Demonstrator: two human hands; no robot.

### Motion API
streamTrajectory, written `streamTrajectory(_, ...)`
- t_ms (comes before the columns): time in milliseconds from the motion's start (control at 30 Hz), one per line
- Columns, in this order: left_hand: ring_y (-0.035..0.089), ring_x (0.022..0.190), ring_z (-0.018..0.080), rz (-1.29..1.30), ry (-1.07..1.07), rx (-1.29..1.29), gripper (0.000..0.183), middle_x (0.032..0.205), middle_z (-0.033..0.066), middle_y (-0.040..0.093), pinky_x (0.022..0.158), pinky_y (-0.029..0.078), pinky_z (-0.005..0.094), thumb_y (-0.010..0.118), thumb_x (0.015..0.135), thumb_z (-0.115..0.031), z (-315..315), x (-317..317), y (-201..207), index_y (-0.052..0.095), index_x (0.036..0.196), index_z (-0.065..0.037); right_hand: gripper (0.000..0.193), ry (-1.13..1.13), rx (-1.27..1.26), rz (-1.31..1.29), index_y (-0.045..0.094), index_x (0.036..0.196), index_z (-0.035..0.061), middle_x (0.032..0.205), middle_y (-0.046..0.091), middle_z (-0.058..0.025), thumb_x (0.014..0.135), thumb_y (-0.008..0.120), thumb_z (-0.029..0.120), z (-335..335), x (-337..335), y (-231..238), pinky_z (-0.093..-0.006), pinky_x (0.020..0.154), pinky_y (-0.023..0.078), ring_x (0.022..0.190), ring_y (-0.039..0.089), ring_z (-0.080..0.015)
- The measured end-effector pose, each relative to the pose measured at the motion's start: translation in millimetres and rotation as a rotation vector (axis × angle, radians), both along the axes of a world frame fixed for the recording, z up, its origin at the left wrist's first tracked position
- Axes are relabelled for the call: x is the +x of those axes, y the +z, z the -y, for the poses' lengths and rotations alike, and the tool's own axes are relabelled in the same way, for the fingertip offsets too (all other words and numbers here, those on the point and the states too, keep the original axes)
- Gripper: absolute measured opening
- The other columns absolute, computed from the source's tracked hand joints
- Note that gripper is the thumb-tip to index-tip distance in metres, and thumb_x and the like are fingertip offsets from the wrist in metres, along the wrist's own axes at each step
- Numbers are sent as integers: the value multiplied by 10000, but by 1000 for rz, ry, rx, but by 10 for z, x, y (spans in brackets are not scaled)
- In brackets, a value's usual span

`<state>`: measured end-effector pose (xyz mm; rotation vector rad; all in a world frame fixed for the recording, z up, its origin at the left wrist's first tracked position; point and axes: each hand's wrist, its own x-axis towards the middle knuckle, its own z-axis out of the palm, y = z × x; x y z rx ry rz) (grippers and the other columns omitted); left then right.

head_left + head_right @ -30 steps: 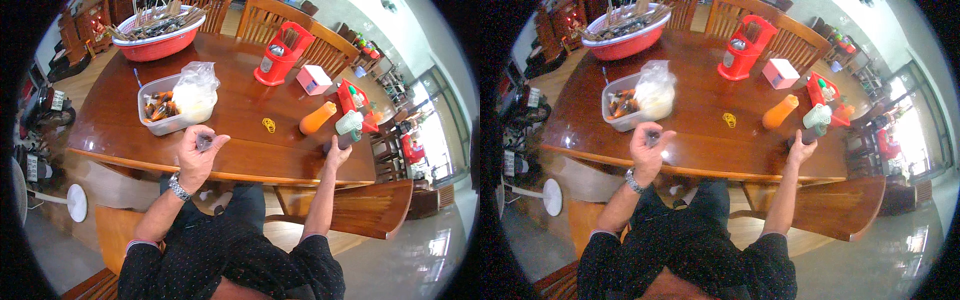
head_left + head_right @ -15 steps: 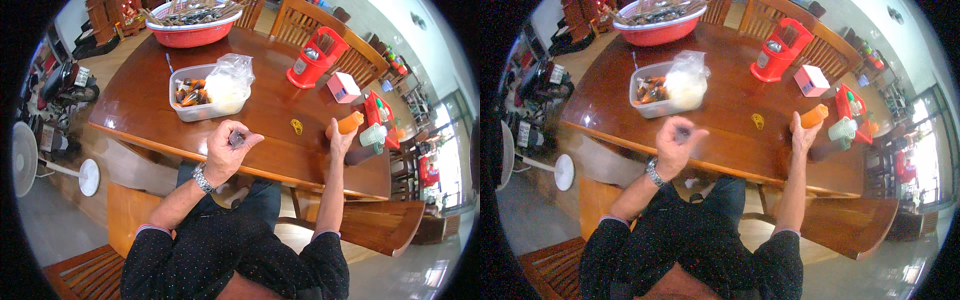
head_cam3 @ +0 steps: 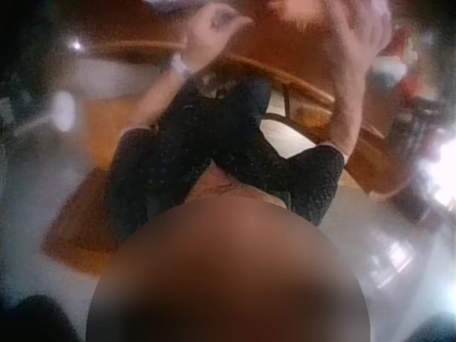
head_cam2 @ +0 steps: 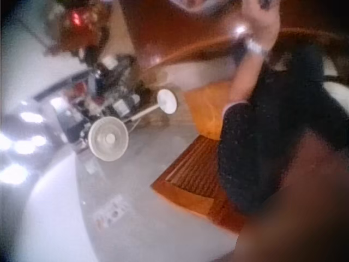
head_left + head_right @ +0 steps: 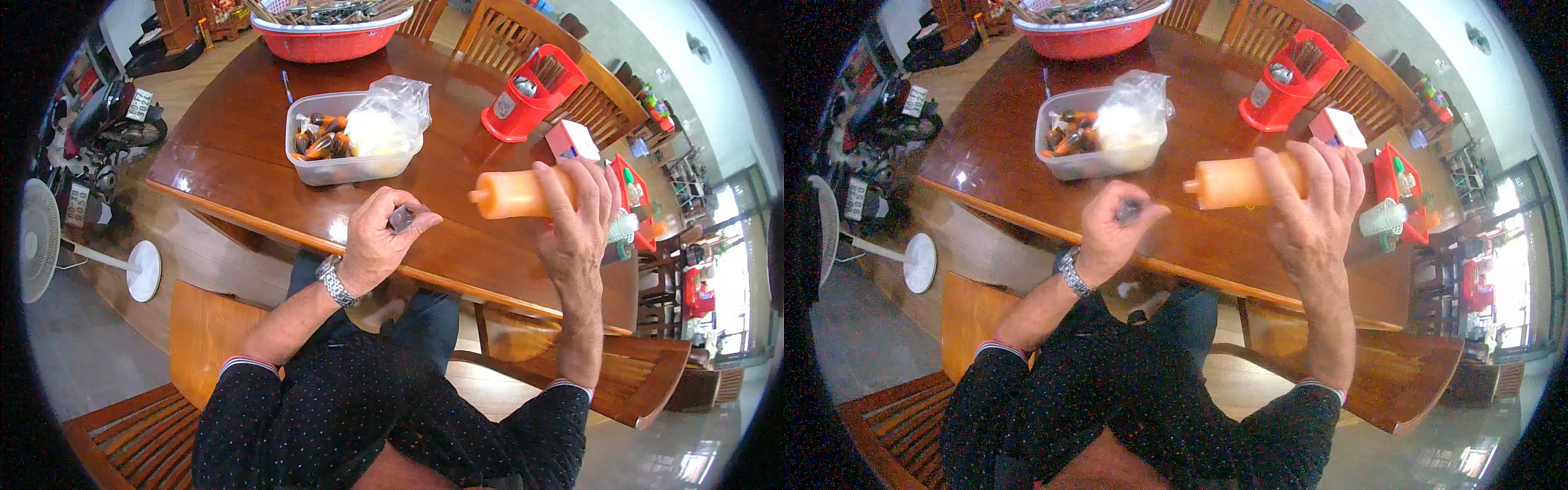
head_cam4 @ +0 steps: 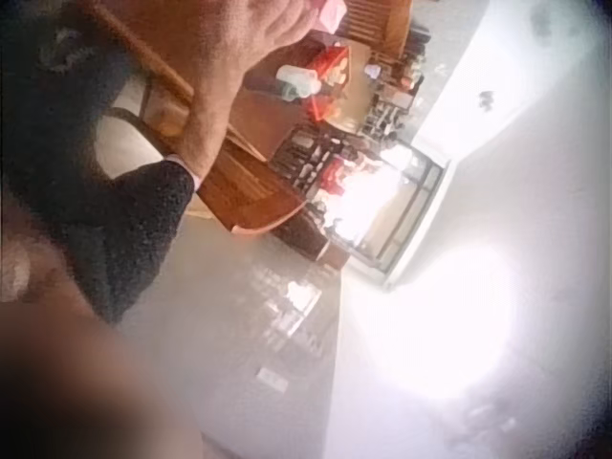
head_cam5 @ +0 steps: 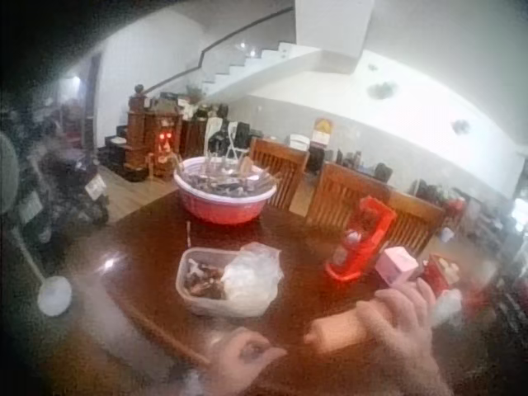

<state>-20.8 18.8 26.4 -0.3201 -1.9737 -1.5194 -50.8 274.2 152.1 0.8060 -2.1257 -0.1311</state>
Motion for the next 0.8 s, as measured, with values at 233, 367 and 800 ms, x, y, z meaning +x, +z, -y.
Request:
streamTrajectory(233,645,732,240,-6,-6,-79,281,845,87,652,638,516,351,878,830,-176,33,33,51,660,949,-45,574,-6,179,15,721,1248,293,1255,612,-21,707,776,111,407,243,286,-516,1172,310,1271,558,-229)
streamTrajectory(367,648,741,259,3,-11,-102,266,847,96,645,640,514,366,866,822,-126,32,41,76,658,966,-44,493,10,246,19,707,1249,286,1258,604,-38,767,696,182,448,263,295,-525,1164,277,1283,546,-219)
streamTrajectory(800,650,768,290,113,-95,-72,285,879,121,645,672,521,375,823,795,-48,17,46,41,636,1009,-31,501,21,380,59,689,1265,285,1272,579,-23,775,699,184,581,257,347,-515,1184,224,1316,525,-201)
